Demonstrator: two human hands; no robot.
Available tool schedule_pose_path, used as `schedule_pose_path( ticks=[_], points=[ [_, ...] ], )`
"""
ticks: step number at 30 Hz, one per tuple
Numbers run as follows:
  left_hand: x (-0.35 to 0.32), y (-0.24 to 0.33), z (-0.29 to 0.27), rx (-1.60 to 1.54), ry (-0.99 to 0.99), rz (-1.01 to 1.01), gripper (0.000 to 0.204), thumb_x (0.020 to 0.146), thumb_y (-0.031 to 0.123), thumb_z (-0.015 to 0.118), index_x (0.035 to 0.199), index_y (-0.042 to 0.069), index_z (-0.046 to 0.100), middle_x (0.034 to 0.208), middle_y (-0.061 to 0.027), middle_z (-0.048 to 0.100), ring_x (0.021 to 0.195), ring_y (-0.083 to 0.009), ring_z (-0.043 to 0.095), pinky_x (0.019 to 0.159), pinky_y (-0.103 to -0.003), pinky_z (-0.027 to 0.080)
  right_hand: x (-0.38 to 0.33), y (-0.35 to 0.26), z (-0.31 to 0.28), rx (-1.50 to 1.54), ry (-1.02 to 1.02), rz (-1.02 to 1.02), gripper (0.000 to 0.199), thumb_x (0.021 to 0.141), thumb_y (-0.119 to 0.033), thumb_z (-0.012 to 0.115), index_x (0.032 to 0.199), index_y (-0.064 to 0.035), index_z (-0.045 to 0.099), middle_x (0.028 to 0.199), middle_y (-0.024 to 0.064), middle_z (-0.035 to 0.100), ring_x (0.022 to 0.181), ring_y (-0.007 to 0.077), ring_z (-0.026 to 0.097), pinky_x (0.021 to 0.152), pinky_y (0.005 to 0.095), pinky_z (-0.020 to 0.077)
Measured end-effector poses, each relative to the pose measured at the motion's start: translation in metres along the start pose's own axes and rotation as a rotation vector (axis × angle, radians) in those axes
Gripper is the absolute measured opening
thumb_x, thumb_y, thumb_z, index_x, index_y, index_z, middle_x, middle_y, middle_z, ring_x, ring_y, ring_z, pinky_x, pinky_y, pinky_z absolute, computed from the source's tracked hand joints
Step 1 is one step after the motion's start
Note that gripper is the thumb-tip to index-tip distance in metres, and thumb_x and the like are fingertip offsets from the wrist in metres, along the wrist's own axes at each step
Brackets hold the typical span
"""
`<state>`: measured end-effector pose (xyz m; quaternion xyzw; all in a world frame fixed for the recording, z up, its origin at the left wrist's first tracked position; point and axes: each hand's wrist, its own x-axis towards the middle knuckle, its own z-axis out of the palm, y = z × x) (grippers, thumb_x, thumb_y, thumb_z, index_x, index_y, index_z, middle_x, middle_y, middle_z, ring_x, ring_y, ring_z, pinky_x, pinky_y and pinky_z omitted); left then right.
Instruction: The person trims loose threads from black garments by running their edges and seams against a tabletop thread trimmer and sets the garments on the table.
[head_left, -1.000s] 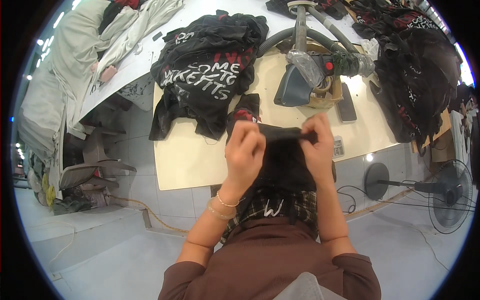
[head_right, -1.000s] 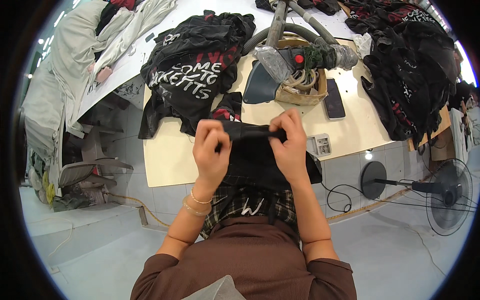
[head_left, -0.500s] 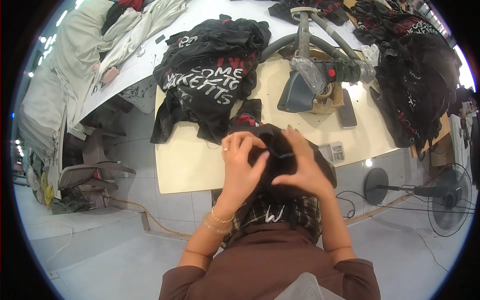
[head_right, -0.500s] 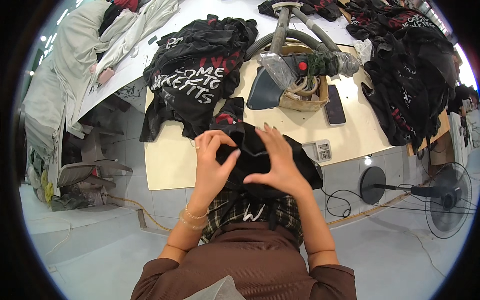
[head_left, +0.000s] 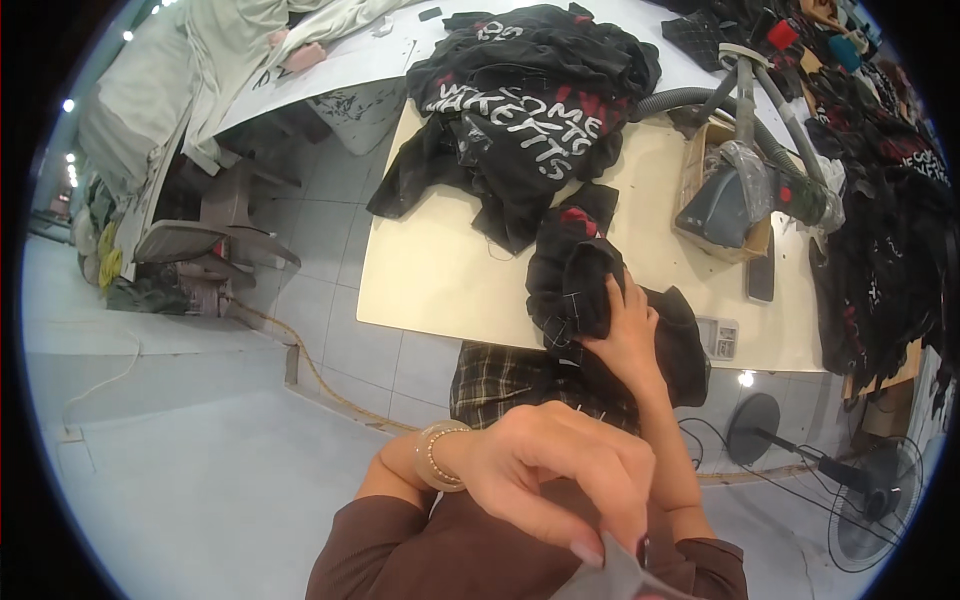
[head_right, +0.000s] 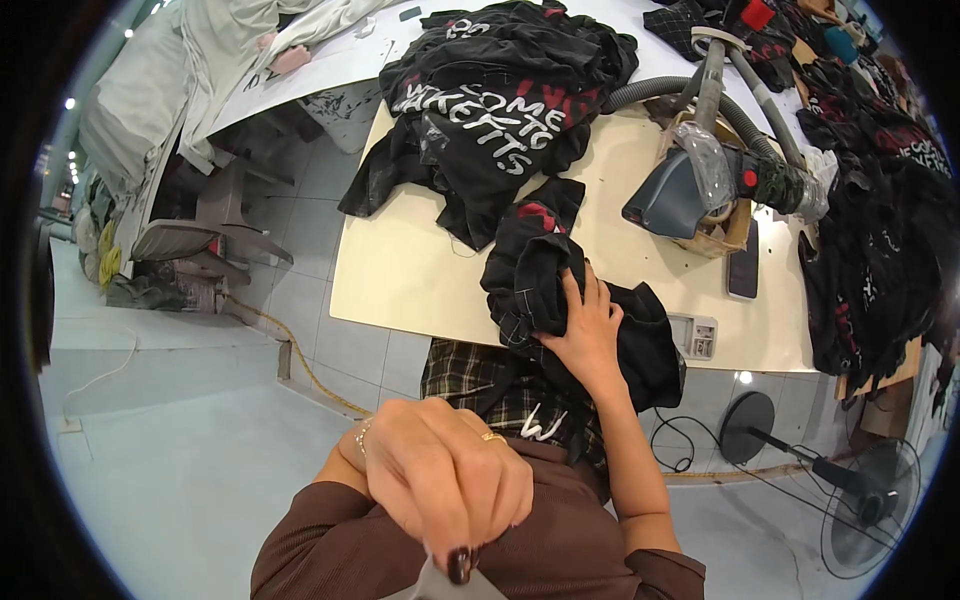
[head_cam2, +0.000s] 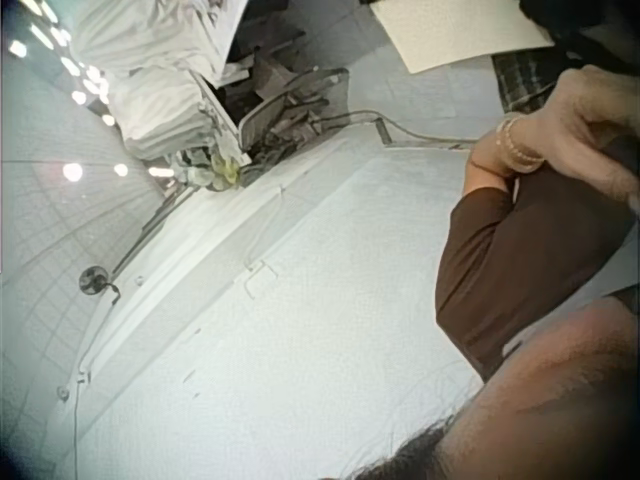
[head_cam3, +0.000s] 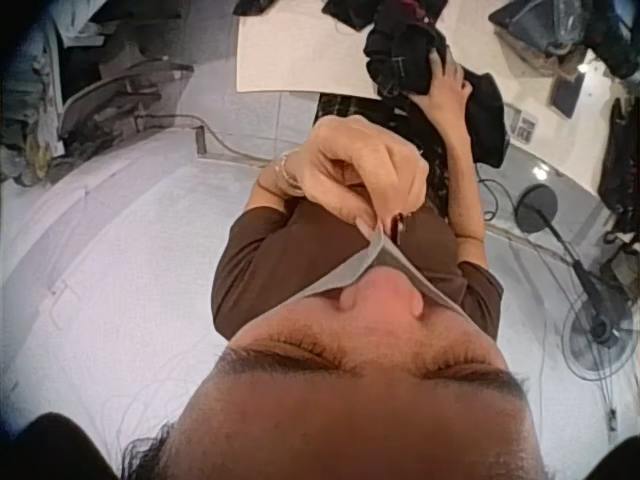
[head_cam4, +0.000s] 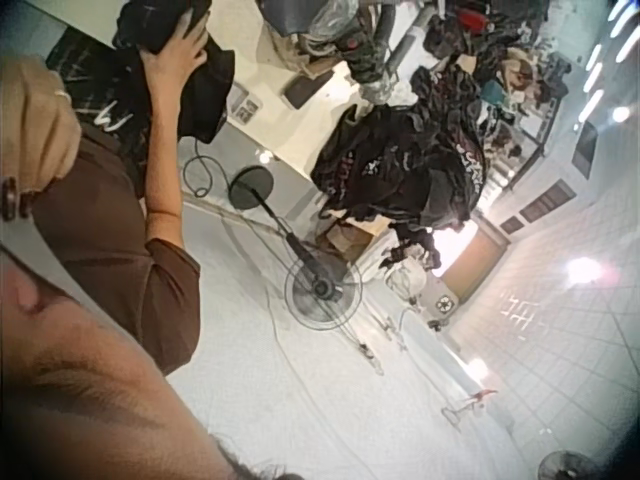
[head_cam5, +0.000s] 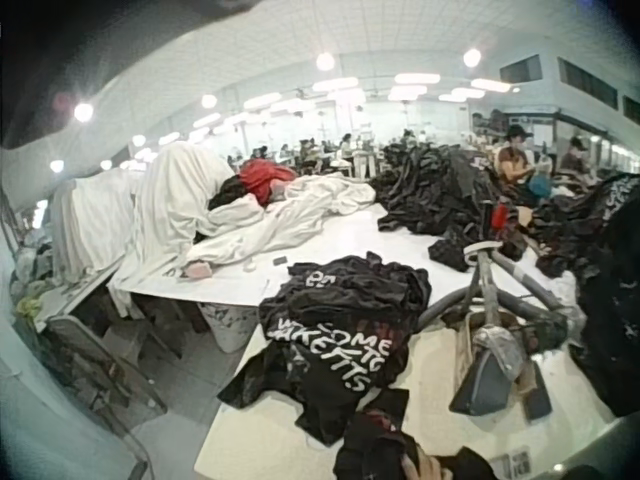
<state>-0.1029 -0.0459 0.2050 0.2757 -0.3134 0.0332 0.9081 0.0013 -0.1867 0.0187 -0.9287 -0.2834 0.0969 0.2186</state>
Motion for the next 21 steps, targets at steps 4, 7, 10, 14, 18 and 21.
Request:
schedule_pose_path(
  ticks=[4, 7, 10, 14, 18, 21],
  points=[
    [-0.026, -0.005, -0.017, -0.005, -0.041, -0.145, 0.009, 0.090, 0.004, 0.065, 0.090, 0.000, 0.073, 0.077, -0.0123, 0.061, 0.066, -0.0245, 0.059, 0.059, -0.035, 0.047, 0.001, 0.002, 0.000, -0.012, 0.024, 0.006, 0.101, 0.059, -0.031, 0.087, 0.144, -0.0131, 0.036, 0.149, 0.0168, 0.032, 0.132, 0.0341, 0.035, 0.101, 0.0490, 0.0303],
    [-0.035, -0.010, -0.022, 0.089, -0.217, -0.176, 0.014, 0.092, 0.005, 0.061, 0.091, 0.003, 0.075, 0.077, -0.0085, 0.056, 0.067, -0.0225, 0.057, 0.059, -0.034, 0.045, 0.002, -0.001, -0.004, -0.006, 0.026, 0.005, 0.100, 0.059, -0.031, 0.087, 0.143, -0.0126, 0.036, 0.148, 0.0167, 0.032, 0.132, 0.0338, 0.034, 0.100, 0.0485, 0.0304],
    [-0.035, -0.009, -0.023, 0.201, -0.480, -0.274, 0.020, 0.096, 0.014, 0.056, 0.095, 0.008, 0.075, 0.084, -0.0115, 0.059, 0.074, -0.0270, 0.059, 0.065, -0.036, 0.047, -0.004, 0.001, 0.002, -0.009, 0.016, 0.000, 0.101, 0.057, -0.032, 0.087, 0.142, -0.0117, 0.038, 0.148, 0.0174, 0.031, 0.132, 0.0351, 0.034, 0.100, 0.0490, 0.0301],
    [-0.036, -0.009, -0.017, 0.246, -0.774, -0.272, 0.041, 0.100, 0.032, 0.051, 0.101, -0.005, 0.069, 0.107, -0.0218, 0.065, 0.089, -0.0347, 0.065, 0.083, -0.039, 0.050, -0.011, 0.004, 0.007, -0.002, 0.003, 0.007, 0.102, 0.056, -0.031, 0.087, 0.143, -0.0139, 0.037, 0.148, 0.0176, 0.032, 0.132, 0.0359, 0.034, 0.100, 0.0504, 0.0302],
    [0.003, 0.016, -0.007, 0.192, -0.068, -0.515, 0.065, 0.101, 0.049, 0.037, 0.112, -0.010, 0.063, 0.119, -0.0275, 0.056, 0.101, -0.0378, 0.060, 0.092, -0.043, 0.046, -0.006, 0.000, 0.003, -0.042, 0.028, 0.016, 0.101, 0.057, -0.031, 0.087, 0.143, -0.0158, 0.036, 0.147, 0.0157, 0.034, 0.129, 0.0337, 0.036, 0.097, 0.0489, 0.0326],
    [0.015, -0.001, 0.012, -0.126, -0.167, -0.409, 0.078, 0.100, 0.056, 0.030, 0.118, -0.016, 0.055, 0.127, -0.0335, 0.051, 0.112, -0.0434, 0.056, 0.099, -0.046, 0.043, -0.003, 0.000, 0.003, -0.025, 0.015, 0.015, 0.100, 0.058, -0.030, 0.086, 0.143, -0.0157, 0.036, 0.146, 0.0154, 0.034, 0.129, 0.0336, 0.036, 0.097, 0.0492, 0.0327]
  ],
)
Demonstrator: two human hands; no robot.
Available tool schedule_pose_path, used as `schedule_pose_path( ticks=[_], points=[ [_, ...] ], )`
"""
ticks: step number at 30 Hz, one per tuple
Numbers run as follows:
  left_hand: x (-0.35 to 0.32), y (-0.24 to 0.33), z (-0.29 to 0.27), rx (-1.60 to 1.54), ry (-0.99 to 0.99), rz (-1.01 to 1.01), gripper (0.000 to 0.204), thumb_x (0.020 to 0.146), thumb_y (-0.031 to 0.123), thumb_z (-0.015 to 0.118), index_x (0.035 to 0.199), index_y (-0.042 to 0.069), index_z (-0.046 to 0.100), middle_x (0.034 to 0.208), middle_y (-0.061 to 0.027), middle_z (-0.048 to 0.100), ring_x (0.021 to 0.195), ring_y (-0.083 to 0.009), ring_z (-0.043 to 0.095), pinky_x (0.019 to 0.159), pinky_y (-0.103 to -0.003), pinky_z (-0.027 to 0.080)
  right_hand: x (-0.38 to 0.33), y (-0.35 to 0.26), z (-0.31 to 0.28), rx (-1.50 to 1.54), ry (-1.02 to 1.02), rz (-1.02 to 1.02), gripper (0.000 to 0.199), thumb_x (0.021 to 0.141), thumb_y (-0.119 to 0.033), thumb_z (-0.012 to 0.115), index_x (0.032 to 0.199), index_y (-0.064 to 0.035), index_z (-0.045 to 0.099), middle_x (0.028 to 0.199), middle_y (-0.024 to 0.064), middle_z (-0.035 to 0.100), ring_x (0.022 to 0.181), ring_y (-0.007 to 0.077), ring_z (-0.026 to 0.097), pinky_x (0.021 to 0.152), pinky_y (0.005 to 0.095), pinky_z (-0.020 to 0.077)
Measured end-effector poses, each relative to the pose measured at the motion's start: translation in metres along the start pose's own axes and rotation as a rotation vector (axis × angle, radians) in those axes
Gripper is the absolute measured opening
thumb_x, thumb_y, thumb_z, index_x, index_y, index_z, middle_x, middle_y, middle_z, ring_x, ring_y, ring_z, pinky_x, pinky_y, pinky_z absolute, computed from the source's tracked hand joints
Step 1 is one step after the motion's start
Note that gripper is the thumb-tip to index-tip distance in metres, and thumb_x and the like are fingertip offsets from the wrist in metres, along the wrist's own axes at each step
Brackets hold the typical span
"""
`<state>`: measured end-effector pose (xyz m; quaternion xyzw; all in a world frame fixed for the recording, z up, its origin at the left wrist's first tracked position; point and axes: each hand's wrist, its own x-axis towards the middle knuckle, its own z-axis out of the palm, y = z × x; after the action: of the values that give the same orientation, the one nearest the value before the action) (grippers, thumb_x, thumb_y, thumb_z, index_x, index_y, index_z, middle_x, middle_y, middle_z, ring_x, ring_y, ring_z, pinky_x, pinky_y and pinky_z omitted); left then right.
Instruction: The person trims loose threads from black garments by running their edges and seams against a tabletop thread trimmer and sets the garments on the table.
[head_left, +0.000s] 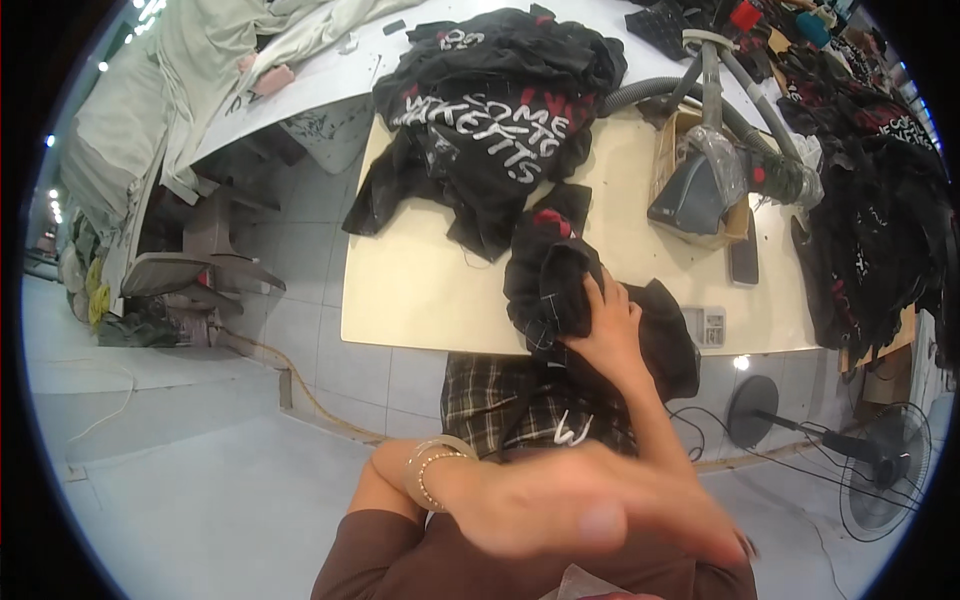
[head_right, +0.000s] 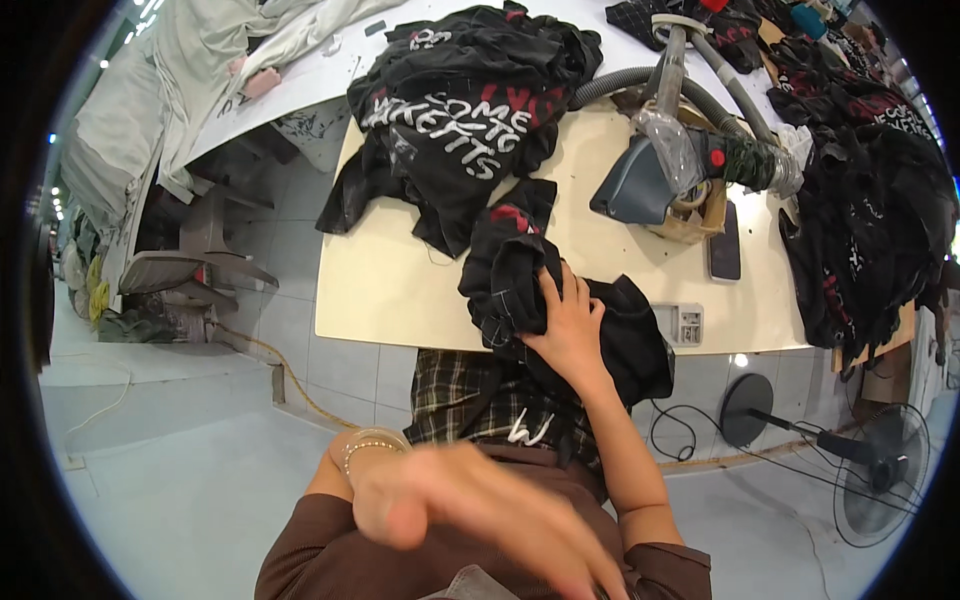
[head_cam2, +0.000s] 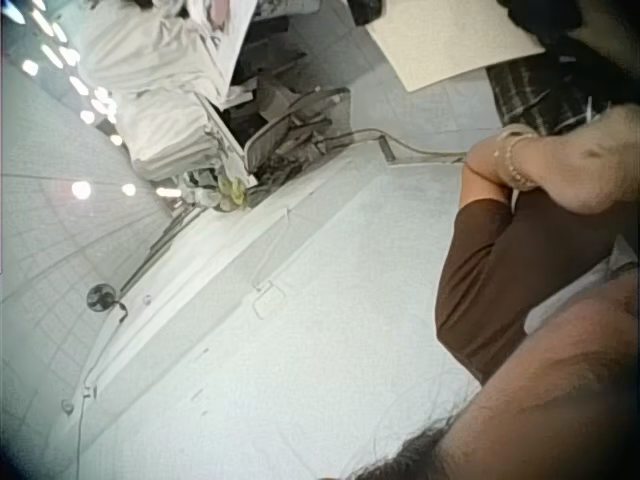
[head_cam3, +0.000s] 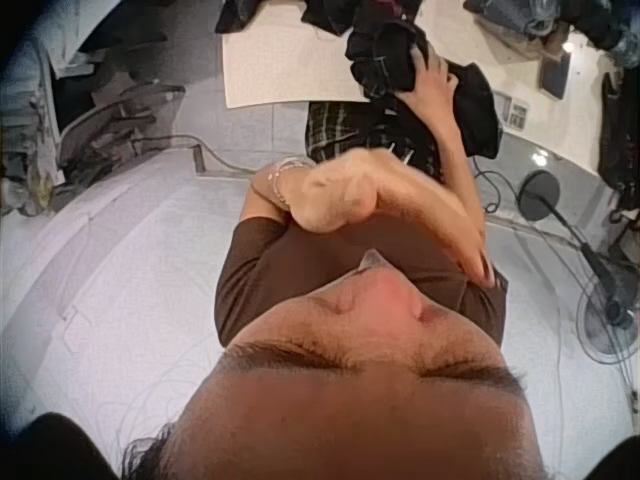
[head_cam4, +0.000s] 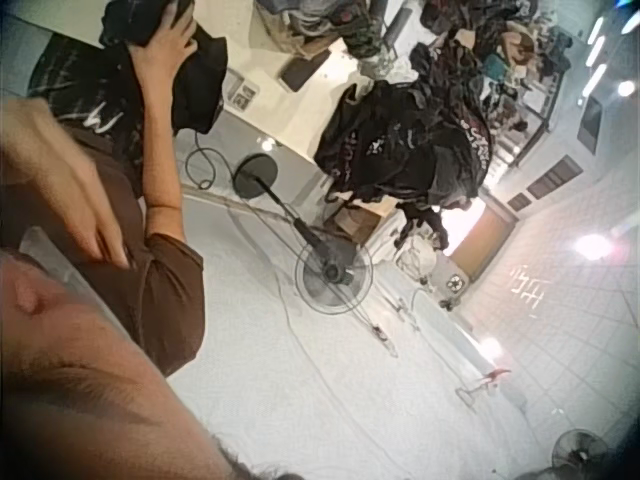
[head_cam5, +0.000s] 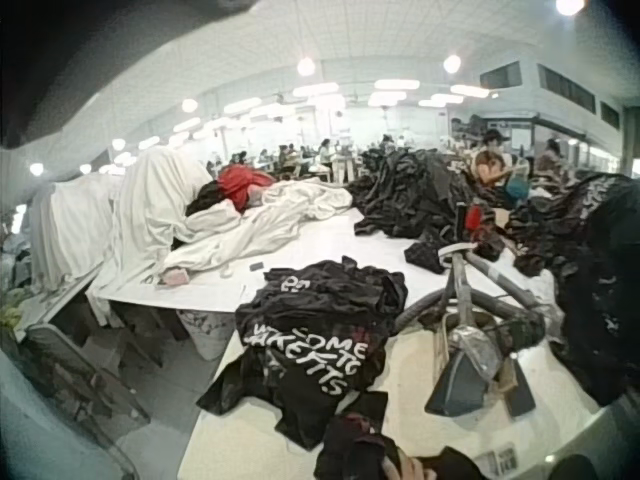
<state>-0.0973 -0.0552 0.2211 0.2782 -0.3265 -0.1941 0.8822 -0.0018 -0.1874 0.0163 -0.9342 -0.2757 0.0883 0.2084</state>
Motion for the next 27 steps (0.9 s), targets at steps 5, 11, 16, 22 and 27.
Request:
schedule_pose_path(
  ticks=[5, 11, 16, 22, 27],
  points=[
    [0.016, 0.008, 0.038, -0.207, 0.096, 0.088, 0.052, 0.102, 0.034, 0.044, 0.115, -0.014, 0.059, 0.112, -0.0279, 0.063, 0.098, -0.0410, 0.064, 0.085, -0.039, 0.052, 0.003, 0.000, 0.001, 0.008, 0.000, 0.002, 0.097, 0.060, -0.032, 0.085, 0.143, -0.0159, 0.037, 0.144, 0.0156, 0.035, 0.130, 0.0333, 0.036, 0.097, 0.0495, 0.0322],
    [0.021, 0.001, 0.018, 0.070, -0.121, -0.272, 0.069, 0.104, 0.043, 0.026, 0.121, -0.020, 0.051, 0.112, -0.0323, 0.062, 0.100, -0.0390, 0.066, 0.084, -0.036, 0.055, 0.010, -0.011, 0.011, -0.040, 0.089, 0.105, 0.087, 0.054, -0.026, 0.086, 0.131, -0.0171, 0.046, 0.120, 0.0120, 0.046, 0.113, 0.0344, 0.044, 0.081, 0.0518, 0.0399],
    [0.030, -0.003, 0.021, 0.063, -0.168, -0.238, 0.067, 0.104, 0.041, 0.026, 0.121, -0.018, 0.052, 0.113, -0.0322, 0.062, 0.097, -0.0381, 0.067, 0.081, -0.036, 0.056, 0.011, -0.023, 0.020, -0.024, 0.102, 0.162, 0.079, 0.058, -0.020, 0.083, 0.128, -0.0127, 0.048, 0.116, 0.0144, 0.047, 0.109, 0.0350, 0.047, 0.080, 0.0495, 0.0432],
    [0.026, 0.029, 0.071, -0.065, 0.026, -0.094, 0.066, 0.101, 0.041, 0.036, 0.115, -0.020, 0.056, 0.106, -0.0326, 0.064, 0.090, -0.0363, 0.069, 0.077, -0.035, 0.057, -0.041, 0.001, -0.004, 0.229, 0.145, 0.052, 0.068, 0.060, -0.014, 0.078, 0.124, -0.0095, 0.055, 0.102, 0.0158, 0.056, 0.098, 0.0373, 0.058, 0.081, 0.0443, 0.0499],
    [0.016, 0.028, 0.113, -0.166, 0.379, -0.257, 0.074, 0.098, 0.049, 0.035, 0.109, -0.020, 0.059, 0.099, -0.0304, 0.067, 0.082, -0.0349, 0.070, 0.074, -0.033, 0.057, -0.094, 0.006, -0.079, 0.734, -0.261, -0.040, 0.065, 0.063, -0.014, 0.076, 0.123, -0.0029, 0.055, 0.108, 0.0162, 0.063, 0.101, 0.0339, 0.062, 0.086, 0.0368, 0.0493]
  ],
)
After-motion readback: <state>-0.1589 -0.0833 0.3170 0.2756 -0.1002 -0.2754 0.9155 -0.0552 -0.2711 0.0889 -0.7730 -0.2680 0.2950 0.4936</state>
